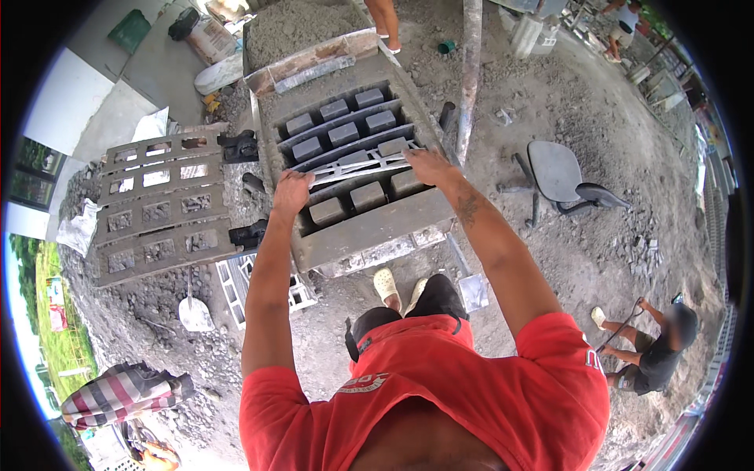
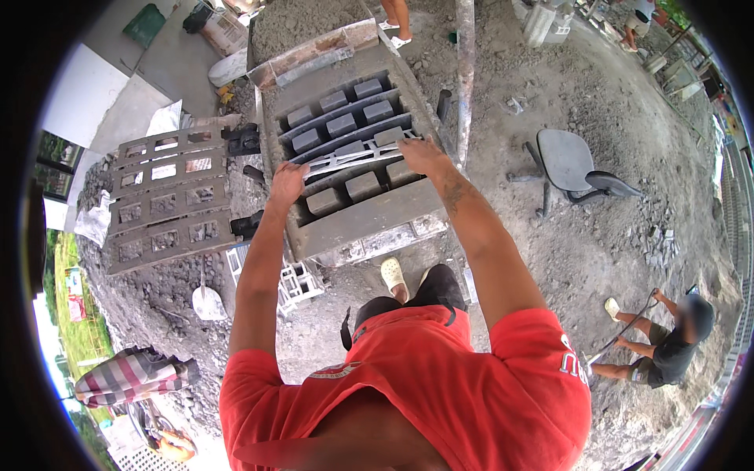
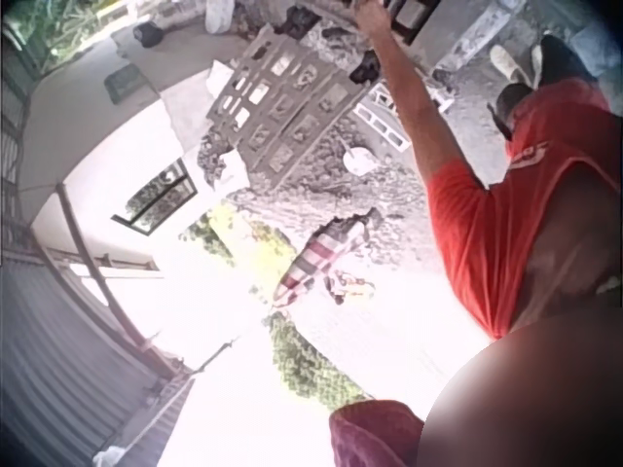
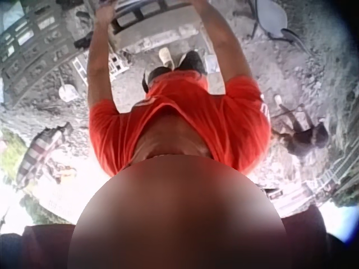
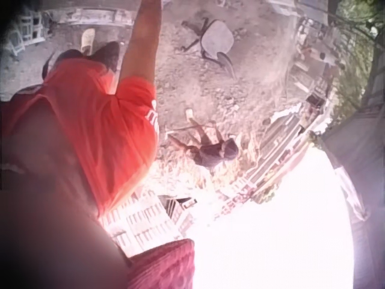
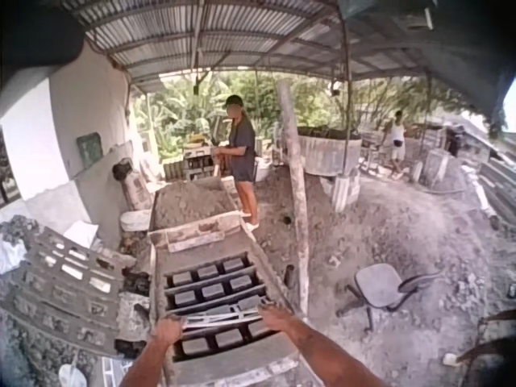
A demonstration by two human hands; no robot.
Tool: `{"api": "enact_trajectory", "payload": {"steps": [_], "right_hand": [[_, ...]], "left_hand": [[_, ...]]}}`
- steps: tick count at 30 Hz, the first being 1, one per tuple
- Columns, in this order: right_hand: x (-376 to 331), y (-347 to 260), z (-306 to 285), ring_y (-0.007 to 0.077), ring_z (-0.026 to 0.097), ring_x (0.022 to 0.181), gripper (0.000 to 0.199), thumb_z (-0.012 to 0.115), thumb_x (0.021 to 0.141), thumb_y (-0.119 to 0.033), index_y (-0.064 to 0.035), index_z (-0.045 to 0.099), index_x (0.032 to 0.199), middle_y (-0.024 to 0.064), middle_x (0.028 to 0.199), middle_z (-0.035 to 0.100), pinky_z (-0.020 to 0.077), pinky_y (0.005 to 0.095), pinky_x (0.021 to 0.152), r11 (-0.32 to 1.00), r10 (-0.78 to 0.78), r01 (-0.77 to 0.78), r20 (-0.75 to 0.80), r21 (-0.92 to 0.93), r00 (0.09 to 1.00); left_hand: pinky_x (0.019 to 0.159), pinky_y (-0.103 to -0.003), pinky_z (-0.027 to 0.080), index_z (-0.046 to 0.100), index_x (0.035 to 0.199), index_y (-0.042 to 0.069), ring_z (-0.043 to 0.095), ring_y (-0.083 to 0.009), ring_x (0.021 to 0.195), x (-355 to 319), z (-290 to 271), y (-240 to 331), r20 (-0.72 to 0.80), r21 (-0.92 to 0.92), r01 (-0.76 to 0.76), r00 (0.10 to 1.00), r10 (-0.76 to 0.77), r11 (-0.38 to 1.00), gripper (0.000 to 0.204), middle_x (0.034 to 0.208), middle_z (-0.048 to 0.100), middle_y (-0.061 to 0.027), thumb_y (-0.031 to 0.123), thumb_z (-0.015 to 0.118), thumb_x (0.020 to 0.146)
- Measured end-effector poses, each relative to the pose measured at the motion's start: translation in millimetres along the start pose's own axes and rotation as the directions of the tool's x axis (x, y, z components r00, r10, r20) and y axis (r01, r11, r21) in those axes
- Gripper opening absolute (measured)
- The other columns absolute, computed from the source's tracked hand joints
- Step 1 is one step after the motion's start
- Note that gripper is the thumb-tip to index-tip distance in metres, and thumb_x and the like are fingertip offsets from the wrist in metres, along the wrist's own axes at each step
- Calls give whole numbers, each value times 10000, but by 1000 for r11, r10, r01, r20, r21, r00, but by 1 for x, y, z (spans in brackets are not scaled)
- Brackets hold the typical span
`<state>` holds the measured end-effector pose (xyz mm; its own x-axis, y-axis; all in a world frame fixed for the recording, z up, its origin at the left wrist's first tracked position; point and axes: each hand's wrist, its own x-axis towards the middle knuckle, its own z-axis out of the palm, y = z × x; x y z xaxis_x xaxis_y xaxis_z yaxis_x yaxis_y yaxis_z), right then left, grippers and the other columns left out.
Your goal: Creating concrete hollow blocks using a manual vibration mold machine.
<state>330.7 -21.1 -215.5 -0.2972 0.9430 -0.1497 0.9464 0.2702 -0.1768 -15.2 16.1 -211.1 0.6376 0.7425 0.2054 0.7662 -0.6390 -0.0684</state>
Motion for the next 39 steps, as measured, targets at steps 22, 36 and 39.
{"api": "enact_trajectory", "payload": {"steps": [22,36,39], "right_hand": [[-232,-5,58,307,566,989,292,504,854,-169,15,568,1072,171,1119,566,453,375,868,923,-150,313,-540,223,828],[-721,-2,308,312,532,1090,513,589,721,-487,-81,627,1034,172,1116,586,460,409,828,677,301,-722,843,141,446],[-682,-12,319,311,564,1035,457,591,717,-422,-68,634,1002,183,1059,606,460,401,811,737,218,-560,651,378,727]], "left_hand": [[860,-409,435,602,1092,61,528,-359,1043,-121,33,143,-108,-302,520,814,-571,799,325,1117,556,-214,237,599,818],[925,-301,396,593,1116,28,553,-226,1078,-424,77,443,813,-479,853,521,-262,209,443,1099,612,-141,375,529,847],[801,-331,465,651,1029,83,621,-239,941,-472,82,429,879,-268,926,348,-327,267,384,967,659,-129,381,563,804]]}}
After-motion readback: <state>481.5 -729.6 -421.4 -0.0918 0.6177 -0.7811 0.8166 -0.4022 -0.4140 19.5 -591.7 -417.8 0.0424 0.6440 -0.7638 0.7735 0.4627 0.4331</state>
